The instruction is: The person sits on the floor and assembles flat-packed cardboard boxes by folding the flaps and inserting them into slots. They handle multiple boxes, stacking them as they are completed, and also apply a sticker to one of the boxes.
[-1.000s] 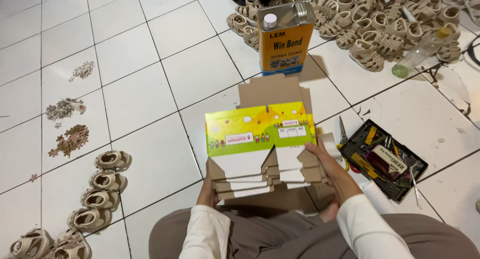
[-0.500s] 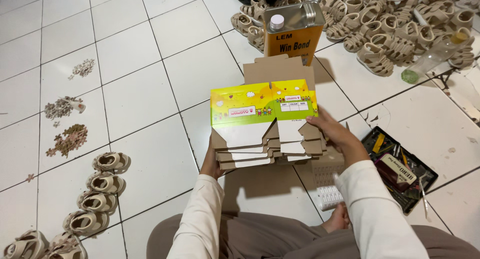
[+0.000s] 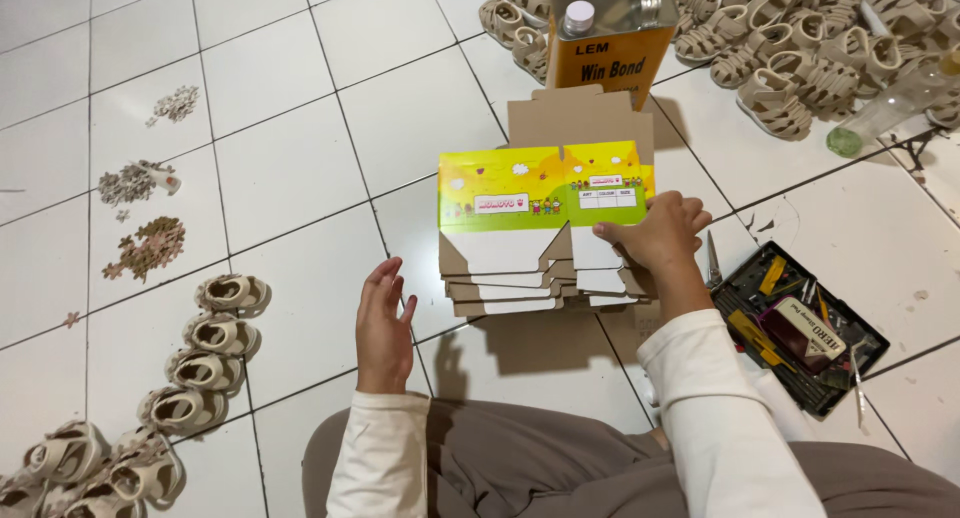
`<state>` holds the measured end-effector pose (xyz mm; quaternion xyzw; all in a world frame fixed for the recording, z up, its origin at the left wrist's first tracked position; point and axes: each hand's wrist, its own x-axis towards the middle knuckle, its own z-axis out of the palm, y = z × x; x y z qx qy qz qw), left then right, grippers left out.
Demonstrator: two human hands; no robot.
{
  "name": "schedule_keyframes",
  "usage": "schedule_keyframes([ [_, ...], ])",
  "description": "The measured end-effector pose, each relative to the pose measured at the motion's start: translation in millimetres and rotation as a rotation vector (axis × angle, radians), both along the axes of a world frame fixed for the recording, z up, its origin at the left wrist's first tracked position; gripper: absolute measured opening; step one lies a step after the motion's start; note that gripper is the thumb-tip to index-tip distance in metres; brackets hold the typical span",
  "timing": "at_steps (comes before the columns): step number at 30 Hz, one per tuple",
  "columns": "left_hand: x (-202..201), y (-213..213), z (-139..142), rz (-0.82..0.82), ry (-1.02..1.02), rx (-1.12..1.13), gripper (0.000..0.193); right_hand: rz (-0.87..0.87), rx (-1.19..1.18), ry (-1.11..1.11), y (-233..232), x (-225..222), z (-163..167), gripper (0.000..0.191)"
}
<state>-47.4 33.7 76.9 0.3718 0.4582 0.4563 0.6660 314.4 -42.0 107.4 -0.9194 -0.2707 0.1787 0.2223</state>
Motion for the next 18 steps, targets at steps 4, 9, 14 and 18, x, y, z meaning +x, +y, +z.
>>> schedule_keyframes([
  [4,-14,-28,7,0.065,0.109,0.051,0.034,-0.068,-0.008,0.09,6,2,-8,0.09],
  [9,-12,-37,5,0.119,0.204,0.2,0.027,-0.022,0.246,-0.038,-16,-8,9,0.072],
  [14,-13,-41,15,0.152,0.198,0.404,0.022,0.152,0.814,0.588,-82,-42,59,0.038],
  [18,-22,-47,28,0.244,0.193,0.429,0.022,0.305,0.726,0.555,-134,-84,92,0.056],
])
